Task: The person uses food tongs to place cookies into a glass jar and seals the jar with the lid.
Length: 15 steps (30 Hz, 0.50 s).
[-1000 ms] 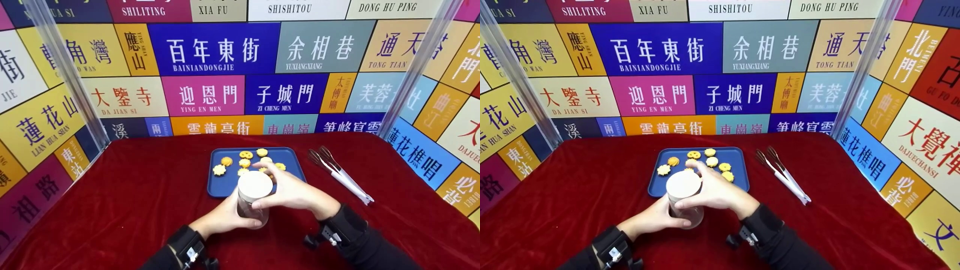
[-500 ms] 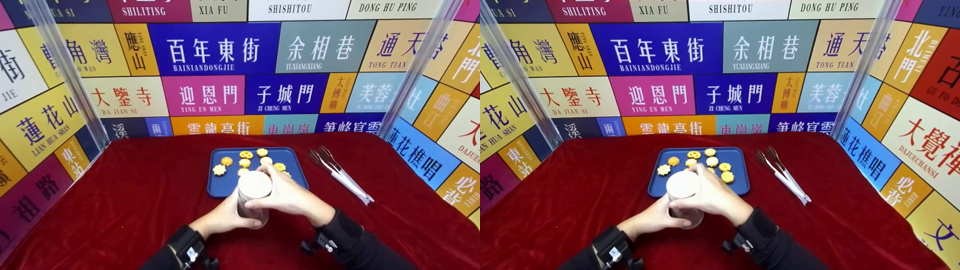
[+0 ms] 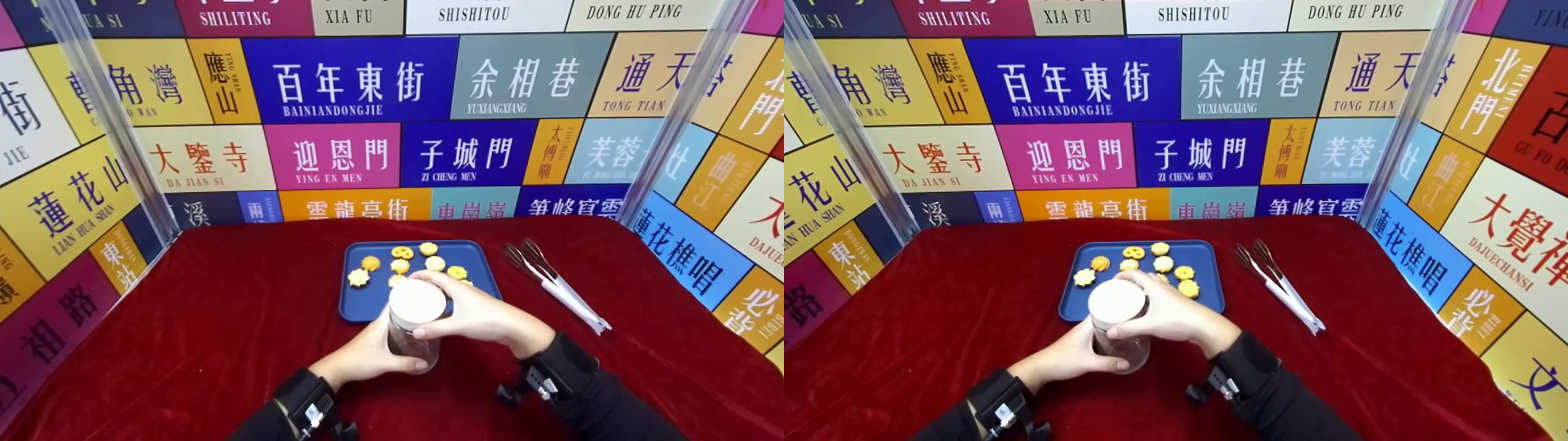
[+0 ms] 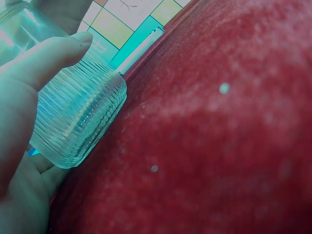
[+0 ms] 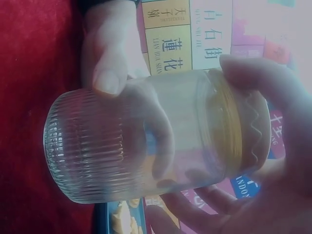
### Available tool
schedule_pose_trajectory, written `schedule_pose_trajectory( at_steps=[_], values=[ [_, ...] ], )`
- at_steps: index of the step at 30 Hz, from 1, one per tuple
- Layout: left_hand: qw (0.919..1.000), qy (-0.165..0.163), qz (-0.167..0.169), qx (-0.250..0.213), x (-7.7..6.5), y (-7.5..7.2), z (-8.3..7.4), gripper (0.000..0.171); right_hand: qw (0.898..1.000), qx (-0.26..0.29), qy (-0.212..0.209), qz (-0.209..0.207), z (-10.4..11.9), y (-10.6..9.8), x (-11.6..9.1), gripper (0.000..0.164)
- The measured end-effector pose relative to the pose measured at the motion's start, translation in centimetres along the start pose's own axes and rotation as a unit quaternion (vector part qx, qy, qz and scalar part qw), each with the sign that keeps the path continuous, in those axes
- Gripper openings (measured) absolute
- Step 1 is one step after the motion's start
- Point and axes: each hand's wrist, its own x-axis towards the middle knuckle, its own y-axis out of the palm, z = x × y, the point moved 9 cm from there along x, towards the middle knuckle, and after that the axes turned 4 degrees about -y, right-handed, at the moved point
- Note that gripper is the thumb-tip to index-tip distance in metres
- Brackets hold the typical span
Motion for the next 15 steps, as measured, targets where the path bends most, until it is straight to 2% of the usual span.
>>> schedule_pose_trajectory(
  at_steps=[8, 15],
  values=[
    [1.0000, -0.001, -0.004, 0.008, -0.04, -0.06, 0.03, 0.117, 1.000, 0.014, 0.000, 0.011, 0.08, 0.14, 0.02, 0.080],
    [1.0000, -0.008, 0.001, 0.001, -0.06, -0.01, 0.11, 0.112, 1.000, -0.010, 0.002, 0.009, 0.29, 0.04, -0.13, 0.089]
  ],
)
